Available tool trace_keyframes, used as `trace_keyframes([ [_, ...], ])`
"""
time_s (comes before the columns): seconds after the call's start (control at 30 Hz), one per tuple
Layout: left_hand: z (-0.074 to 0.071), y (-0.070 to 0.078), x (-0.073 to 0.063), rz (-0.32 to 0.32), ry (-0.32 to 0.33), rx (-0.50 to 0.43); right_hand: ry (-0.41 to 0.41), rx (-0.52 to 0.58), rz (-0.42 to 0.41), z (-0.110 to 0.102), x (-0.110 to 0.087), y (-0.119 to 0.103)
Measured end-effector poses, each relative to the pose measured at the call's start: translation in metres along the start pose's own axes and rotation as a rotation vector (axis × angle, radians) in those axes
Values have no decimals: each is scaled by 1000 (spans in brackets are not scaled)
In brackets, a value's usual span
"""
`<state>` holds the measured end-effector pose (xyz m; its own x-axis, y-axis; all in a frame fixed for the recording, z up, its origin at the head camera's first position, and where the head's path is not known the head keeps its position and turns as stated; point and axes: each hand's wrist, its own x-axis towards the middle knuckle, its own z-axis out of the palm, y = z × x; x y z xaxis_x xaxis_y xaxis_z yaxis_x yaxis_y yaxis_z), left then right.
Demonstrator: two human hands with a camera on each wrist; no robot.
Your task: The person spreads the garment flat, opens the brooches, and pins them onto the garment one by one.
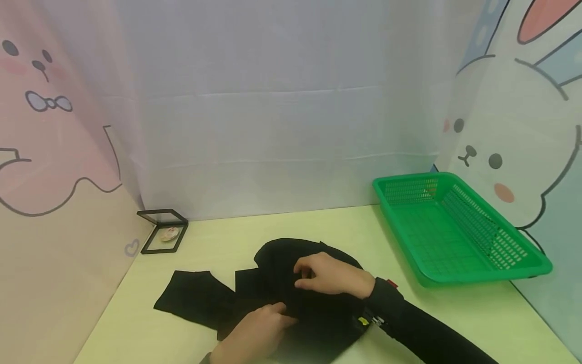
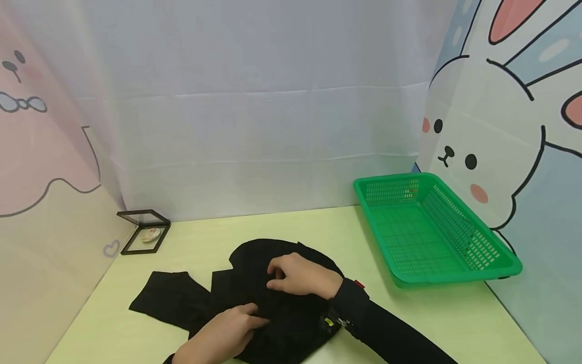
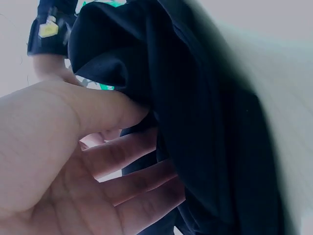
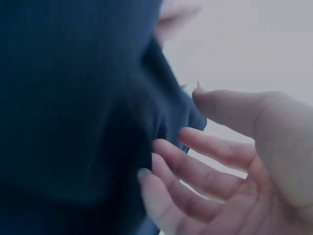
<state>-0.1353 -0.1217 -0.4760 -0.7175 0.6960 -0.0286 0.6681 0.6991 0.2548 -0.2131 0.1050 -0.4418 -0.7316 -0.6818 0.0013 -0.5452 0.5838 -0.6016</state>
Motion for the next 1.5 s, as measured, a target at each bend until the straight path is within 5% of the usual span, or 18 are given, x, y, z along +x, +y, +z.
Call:
trace_keyframes([
  [0.3,5,2,2,-78,-123,-64,100,-138,108,-8,12,41],
  [0.5,1,6,-1,-50,-186,-46,129,-140,145,-7,16,51],
  [0.67,-4,27,-5,-52,-104,86,120,-158,139,-5,17,52],
  [0.83,-2,43,-4,-5,-48,36,152,-197,104,-5,16,50],
  [1.03,14,34,4,114,-200,-31,208,-190,79,-8,14,42],
  [1.17,7,30,8,-20,-274,-112,274,-200,62,-12,14,33],
  [1.27,-1,27,10,-128,-243,-133,323,-188,54,-16,14,25],
  [1.5,0,11,20,-148,-86,68,492,-218,-30,-26,15,9],
])
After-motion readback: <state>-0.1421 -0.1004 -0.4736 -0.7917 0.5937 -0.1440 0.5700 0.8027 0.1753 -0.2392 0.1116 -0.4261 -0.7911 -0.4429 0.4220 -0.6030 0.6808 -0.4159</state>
